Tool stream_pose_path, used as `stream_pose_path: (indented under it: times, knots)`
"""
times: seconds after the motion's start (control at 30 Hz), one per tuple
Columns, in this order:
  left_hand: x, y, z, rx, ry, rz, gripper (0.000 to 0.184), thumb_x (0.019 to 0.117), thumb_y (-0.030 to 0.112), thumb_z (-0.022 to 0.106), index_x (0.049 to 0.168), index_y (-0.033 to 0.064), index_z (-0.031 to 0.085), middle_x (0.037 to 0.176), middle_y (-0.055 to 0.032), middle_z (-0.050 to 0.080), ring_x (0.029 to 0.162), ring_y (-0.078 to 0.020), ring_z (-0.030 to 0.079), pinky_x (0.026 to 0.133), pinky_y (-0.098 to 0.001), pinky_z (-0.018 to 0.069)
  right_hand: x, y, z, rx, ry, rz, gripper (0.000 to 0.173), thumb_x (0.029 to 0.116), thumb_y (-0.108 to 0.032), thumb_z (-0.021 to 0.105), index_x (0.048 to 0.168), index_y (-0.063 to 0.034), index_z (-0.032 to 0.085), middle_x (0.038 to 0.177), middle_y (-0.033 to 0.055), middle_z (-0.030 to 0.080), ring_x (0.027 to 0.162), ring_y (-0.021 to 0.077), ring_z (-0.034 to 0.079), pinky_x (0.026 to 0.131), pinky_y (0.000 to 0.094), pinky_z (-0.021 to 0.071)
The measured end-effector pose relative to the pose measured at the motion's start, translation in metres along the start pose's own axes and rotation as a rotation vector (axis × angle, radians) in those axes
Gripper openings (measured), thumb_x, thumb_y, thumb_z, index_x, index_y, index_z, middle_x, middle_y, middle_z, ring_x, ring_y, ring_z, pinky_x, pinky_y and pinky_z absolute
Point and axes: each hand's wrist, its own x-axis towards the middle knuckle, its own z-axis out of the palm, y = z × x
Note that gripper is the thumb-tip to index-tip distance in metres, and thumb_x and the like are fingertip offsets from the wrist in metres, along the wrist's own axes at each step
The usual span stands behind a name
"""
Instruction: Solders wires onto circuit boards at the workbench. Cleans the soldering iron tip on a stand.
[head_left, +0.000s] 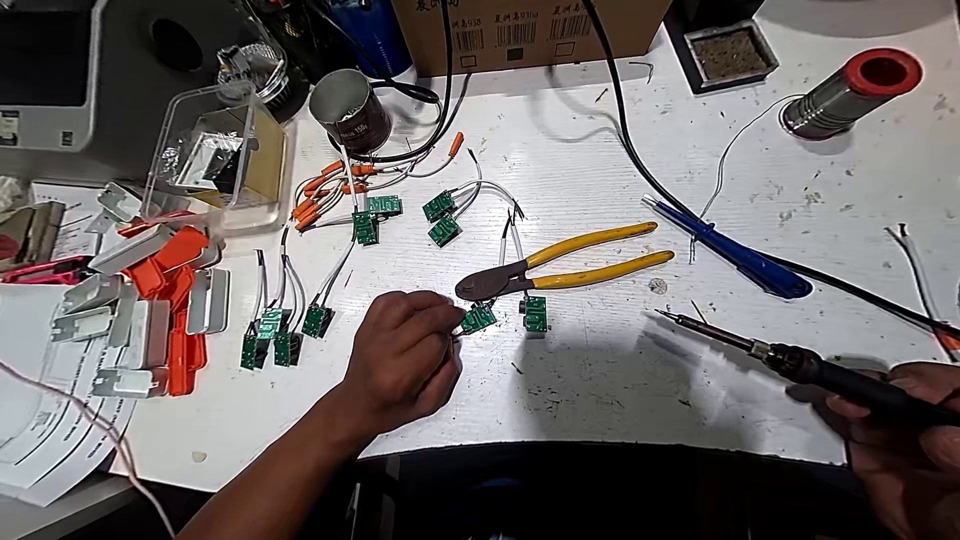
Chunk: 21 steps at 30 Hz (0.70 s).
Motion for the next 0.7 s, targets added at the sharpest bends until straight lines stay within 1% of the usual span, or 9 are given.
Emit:
stream_pose_path:
  times: [0.1, 0.17, 0.23, 0.3, 0.37, 0.57, 0.7]
  knots:
    - [-0.001, 0.002, 0.001, 0.009, 0.008, 0.013, 0.015, 0.0942, 0.018, 0.061, 0.083, 0.0104, 0.068, 0.11, -0.007, 0.075, 0.109, -0.0226, 0.065, 0.093, -0.0402, 0.0469, 0.001, 0.0, 0.002, -0.003, -0.007, -0.008, 0.015, 0.0893, -0.019, 0.079, 0.099, -0.0127, 0.069, 0.105, 0.0046, 0.071, 0.088, 0.0175, 0.073, 0.075, 0.0289, 0.0636]
    - [-0.001, 0.002, 0.0, 0.016, 0.003, 0.021, 0.016, 0.0946, 0.02, 0.06, 0.083, 0.0113, 0.067, 0.109, -0.0076, 0.074, 0.109, -0.0238, 0.065, 0.094, -0.0414, 0.0476, 0.001, 0.001, 0.004, 0.003, -0.008, -0.03, 0.016, 0.0874, -0.016, 0.08, 0.099, -0.0146, 0.069, 0.106, 0.0036, 0.071, 0.089, 0.0172, 0.073, 0.075, 0.0299, 0.064]
    - [-0.001, 0.001, 0.0, 0.009, 0.001, 0.02, 0.016, 0.0956, 0.023, 0.06, 0.086, 0.0116, 0.068, 0.108, -0.0078, 0.073, 0.109, -0.0245, 0.064, 0.095, -0.0429, 0.048, 0.003, -0.001, 0.009, 0.015, -0.014, -0.049, 0.018, 0.0847, -0.012, 0.081, 0.098, -0.0165, 0.07, 0.106, 0.003, 0.071, 0.09, 0.0181, 0.072, 0.076, 0.0331, 0.064]
    - [-0.001, 0.001, 0.0, 0.001, 0.01, 0.023, 0.017, 0.0957, 0.024, 0.061, 0.086, 0.0116, 0.068, 0.106, -0.0077, 0.072, 0.109, -0.0249, 0.064, 0.095, -0.0431, 0.0478, 0.004, -0.003, 0.013, 0.026, -0.023, -0.062, 0.02, 0.0832, -0.009, 0.081, 0.097, -0.0165, 0.069, 0.103, 0.0032, 0.07, 0.089, 0.0193, 0.072, 0.078, 0.0361, 0.0636]
    - [-0.001, 0.0, 0.001, -0.001, 0.013, 0.026, 0.017, 0.0957, 0.024, 0.06, 0.086, 0.0116, 0.067, 0.105, -0.0079, 0.072, 0.109, -0.0253, 0.064, 0.096, -0.0433, 0.0472, 0.004, -0.004, 0.015, 0.041, -0.018, -0.062, 0.02, 0.0823, -0.007, 0.082, 0.095, -0.0159, 0.069, 0.102, 0.0037, 0.07, 0.089, 0.0198, 0.072, 0.08, 0.0369, 0.0635]
    - [-0.001, -0.001, 0.0, 0.007, 0.017, 0.022, 0.019, 0.0962, 0.027, 0.06, 0.087, 0.0114, 0.067, 0.105, -0.0087, 0.071, 0.108, -0.0257, 0.063, 0.095, -0.0422, 0.0463, 0.003, -0.005, 0.016, 0.1, -0.011, -0.06, 0.021, 0.0818, -0.003, 0.081, 0.097, -0.0128, 0.07, 0.102, 0.006, 0.071, 0.092, 0.0216, 0.072, 0.084, 0.0398, 0.0632]
    - [-0.002, -0.002, 0.001, 0.01, 0.023, 0.022, 0.02, 0.0963, 0.028, 0.06, 0.086, 0.0117, 0.066, 0.105, -0.0091, 0.071, 0.108, -0.0264, 0.063, 0.094, -0.0432, 0.0466, 0.002, -0.005, 0.016, 0.089, 0.011, -0.054, 0.018, 0.0833, -0.006, 0.081, 0.096, -0.0132, 0.07, 0.102, 0.0068, 0.071, 0.089, 0.0207, 0.073, 0.079, 0.0364, 0.0641]
